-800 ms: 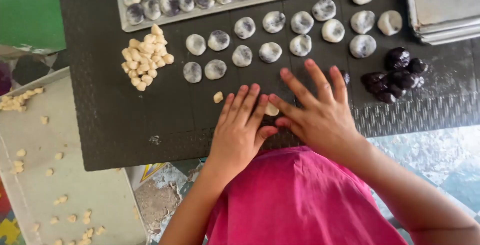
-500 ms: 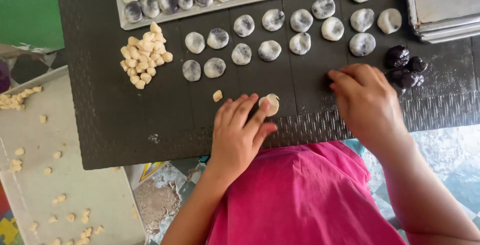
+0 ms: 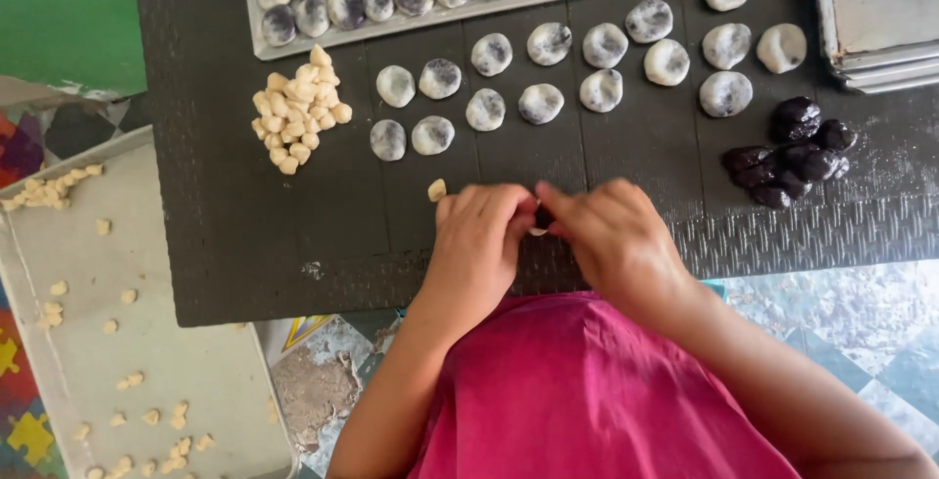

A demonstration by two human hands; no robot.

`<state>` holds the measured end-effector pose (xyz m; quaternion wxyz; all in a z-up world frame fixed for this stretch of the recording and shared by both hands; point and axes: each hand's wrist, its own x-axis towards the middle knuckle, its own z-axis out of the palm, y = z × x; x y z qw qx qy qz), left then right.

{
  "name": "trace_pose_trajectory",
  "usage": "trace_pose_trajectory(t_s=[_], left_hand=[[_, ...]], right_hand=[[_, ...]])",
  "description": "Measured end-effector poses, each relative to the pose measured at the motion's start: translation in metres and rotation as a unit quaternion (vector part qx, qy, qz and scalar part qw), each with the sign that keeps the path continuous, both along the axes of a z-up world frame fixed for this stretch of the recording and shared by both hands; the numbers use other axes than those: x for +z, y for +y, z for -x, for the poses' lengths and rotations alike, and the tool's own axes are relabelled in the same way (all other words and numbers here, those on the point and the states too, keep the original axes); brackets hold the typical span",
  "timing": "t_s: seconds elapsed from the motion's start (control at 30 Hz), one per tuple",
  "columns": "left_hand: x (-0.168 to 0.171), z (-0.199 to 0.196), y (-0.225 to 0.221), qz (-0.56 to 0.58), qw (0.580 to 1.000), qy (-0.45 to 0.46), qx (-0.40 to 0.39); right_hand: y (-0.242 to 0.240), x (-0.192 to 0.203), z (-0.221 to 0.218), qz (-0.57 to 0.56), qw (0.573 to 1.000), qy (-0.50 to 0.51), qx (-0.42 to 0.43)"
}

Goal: Manually preparing filled dough balls by flattening dough, adding filling, and sealing them.

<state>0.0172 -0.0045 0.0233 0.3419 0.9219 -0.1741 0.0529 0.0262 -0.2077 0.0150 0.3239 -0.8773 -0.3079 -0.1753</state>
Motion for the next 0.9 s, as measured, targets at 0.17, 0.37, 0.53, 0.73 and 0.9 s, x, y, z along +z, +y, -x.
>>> trace_pose_trajectory(t_s=[0.17, 0.37, 0.53, 0.73, 0.9], left_hand=[[0.007, 0.002, 0.009, 0.035, 0.999, -0.003, -0.008], [0.017, 0.009, 0.001, 0.177, 0.984, -0.001, 0.026], [0.038, 0.016, -0.008, 0.361, 0.927, 0.083, 0.060], [0.036, 0.006, -0.022, 0.352, 0.932, -0.003, 0.083], [0.027, 0.002, -0.020, 0.282, 0.956, -0.014, 0.084]], right_hand=[[0.002, 0.005, -0.020, 0.052, 0.998, 0.015, 0.017], [0.006, 0.026, -0.002, -0.132, 0.982, 0.132, 0.040], [0.002, 0.036, -0.008, -0.248, 0.939, 0.238, 0.022], [0.010, 0.009, -0.008, -0.579, 0.670, 0.462, 0.049], [0.005, 0.020, -0.002, -0.403, 0.788, 0.466, -0.001]])
